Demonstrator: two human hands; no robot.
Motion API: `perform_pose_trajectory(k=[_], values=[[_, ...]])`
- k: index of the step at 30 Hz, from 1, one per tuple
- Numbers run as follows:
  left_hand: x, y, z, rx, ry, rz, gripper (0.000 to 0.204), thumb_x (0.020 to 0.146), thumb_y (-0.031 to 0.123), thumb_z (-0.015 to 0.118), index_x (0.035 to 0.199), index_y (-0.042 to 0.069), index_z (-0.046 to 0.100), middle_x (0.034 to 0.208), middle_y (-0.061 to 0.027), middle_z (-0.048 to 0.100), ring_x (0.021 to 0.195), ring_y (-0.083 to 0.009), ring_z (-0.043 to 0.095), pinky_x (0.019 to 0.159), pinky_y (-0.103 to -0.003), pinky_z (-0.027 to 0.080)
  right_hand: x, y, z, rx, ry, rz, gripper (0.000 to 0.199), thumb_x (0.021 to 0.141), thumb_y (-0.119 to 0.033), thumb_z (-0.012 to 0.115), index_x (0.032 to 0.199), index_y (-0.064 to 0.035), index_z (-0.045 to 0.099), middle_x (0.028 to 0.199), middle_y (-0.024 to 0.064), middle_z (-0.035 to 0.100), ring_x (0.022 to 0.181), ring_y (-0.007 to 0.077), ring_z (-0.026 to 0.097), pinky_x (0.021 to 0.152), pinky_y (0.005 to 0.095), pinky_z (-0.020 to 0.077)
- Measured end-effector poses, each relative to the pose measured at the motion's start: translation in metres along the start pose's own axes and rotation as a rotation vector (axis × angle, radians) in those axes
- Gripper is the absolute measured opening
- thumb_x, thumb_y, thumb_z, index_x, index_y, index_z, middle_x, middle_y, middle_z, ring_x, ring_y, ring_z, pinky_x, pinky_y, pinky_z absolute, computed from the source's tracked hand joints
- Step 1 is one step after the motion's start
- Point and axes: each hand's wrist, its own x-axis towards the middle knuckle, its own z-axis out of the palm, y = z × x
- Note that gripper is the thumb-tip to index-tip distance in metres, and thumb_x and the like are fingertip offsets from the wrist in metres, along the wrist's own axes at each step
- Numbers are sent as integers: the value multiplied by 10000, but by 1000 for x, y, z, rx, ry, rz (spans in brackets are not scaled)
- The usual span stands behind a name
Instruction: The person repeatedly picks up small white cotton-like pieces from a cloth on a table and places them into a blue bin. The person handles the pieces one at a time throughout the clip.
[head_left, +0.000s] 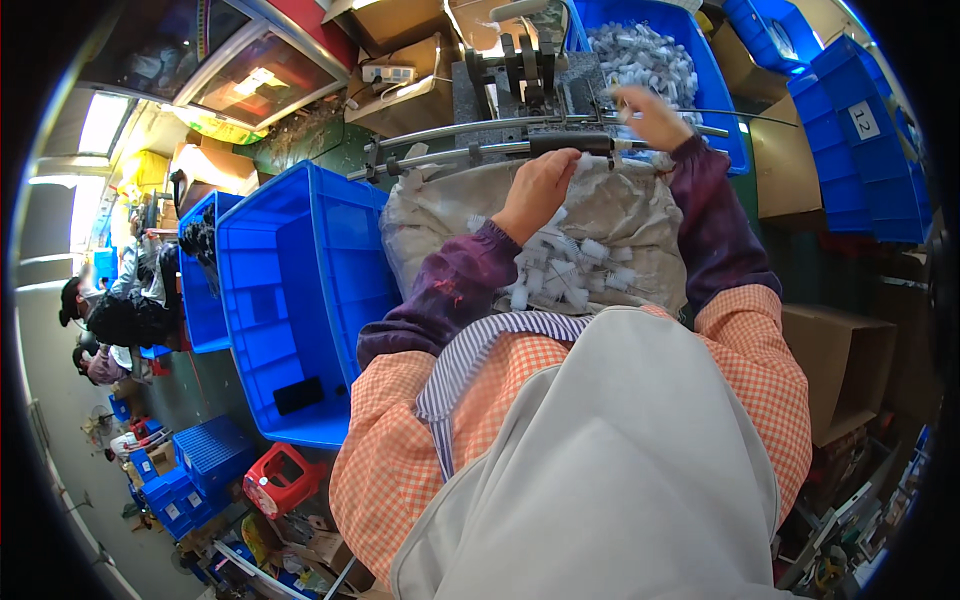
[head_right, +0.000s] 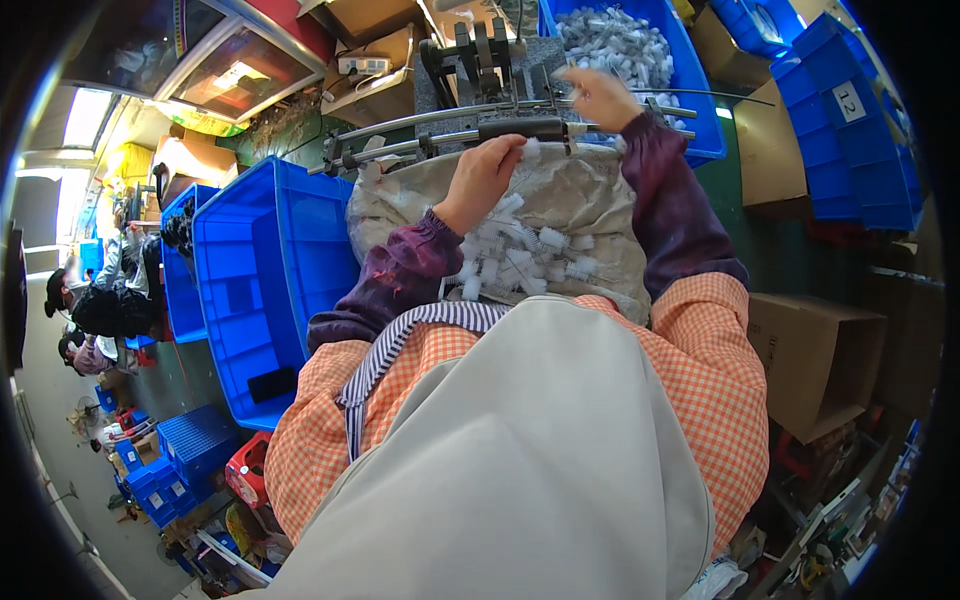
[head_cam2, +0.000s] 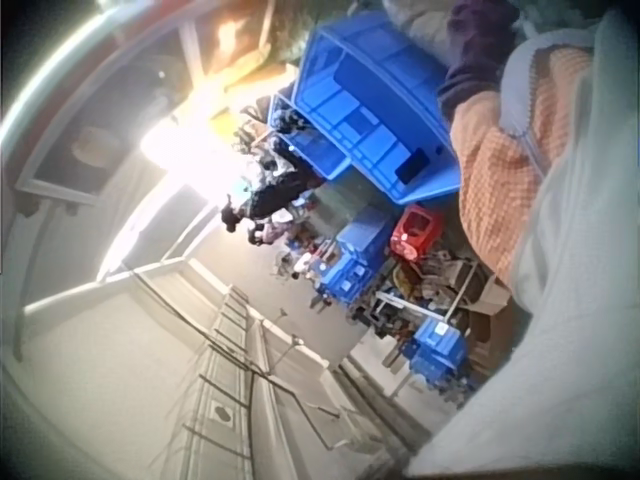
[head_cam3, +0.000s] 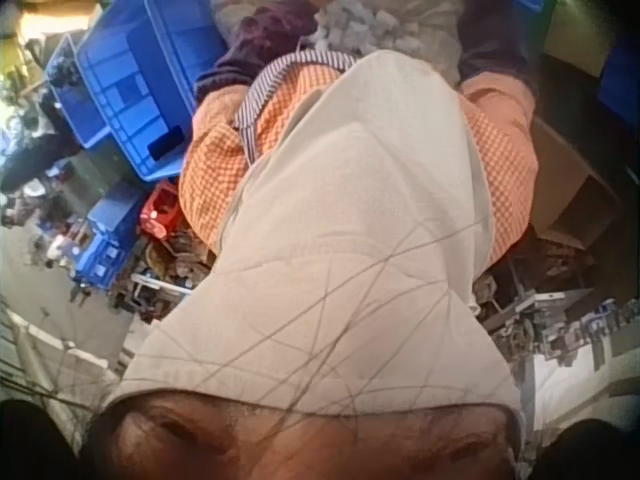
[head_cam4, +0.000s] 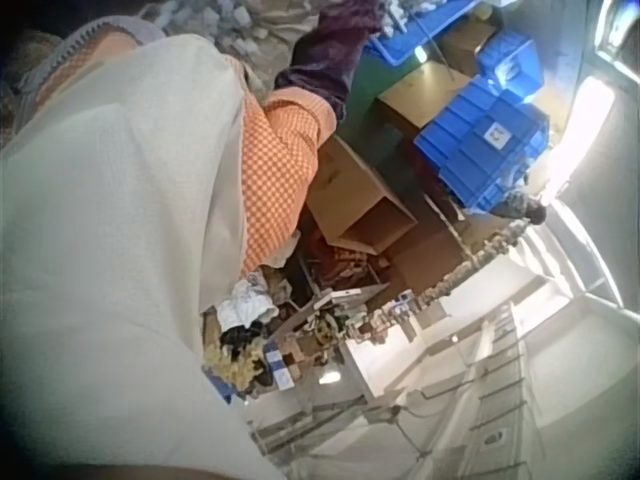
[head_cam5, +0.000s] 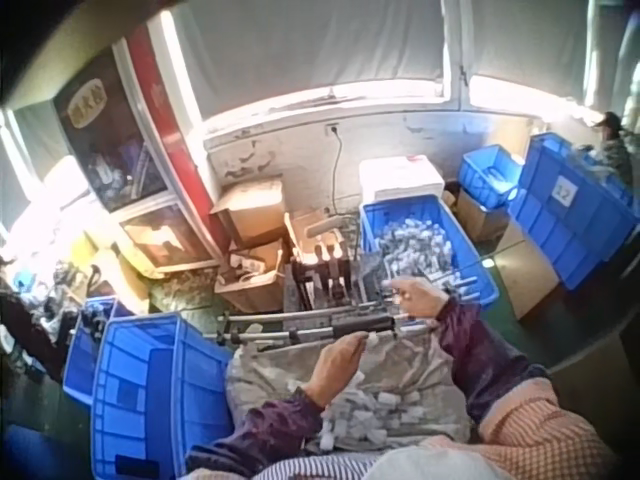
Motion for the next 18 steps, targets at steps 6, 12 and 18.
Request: perform_pose_trajectory(k=[6, 12, 18], values=[[-4, -3, 3, 27, -34, -178, 263, 810, 189, 588, 987, 2, 533, 877, -197, 588, 770, -365, 579, 666, -413, 467, 6, -29, 27, 486, -351, -200, 243, 836, -112, 517, 1059, -45, 585, 947, 131, 631, 827, 237, 605, 746, 322, 456], [-65, -34, 19, 540, -413, -163, 342, 738, 240, 652, 985, 27, 548, 889, -170, 594, 785, -345, 598, 679, -405, 493, 62, -5, 78, -254, 311, 35, 137, 791, -166, 518, 886, -125, 608, 909, 58, 597, 898, 247, 551, 764, 397, 422], [-68, -37, 25, 459, -518, -254, 192, 759, 187, 584, 892, 49, 563, 902, -180, 583, 804, -339, 593, 660, -429, 498, 76, -8, 93, -409, 185, 110, 142, 786, -183, 497, 887, -154, 592, 949, 26, 596, 1007, 234, 483, 831, 391, 361]])
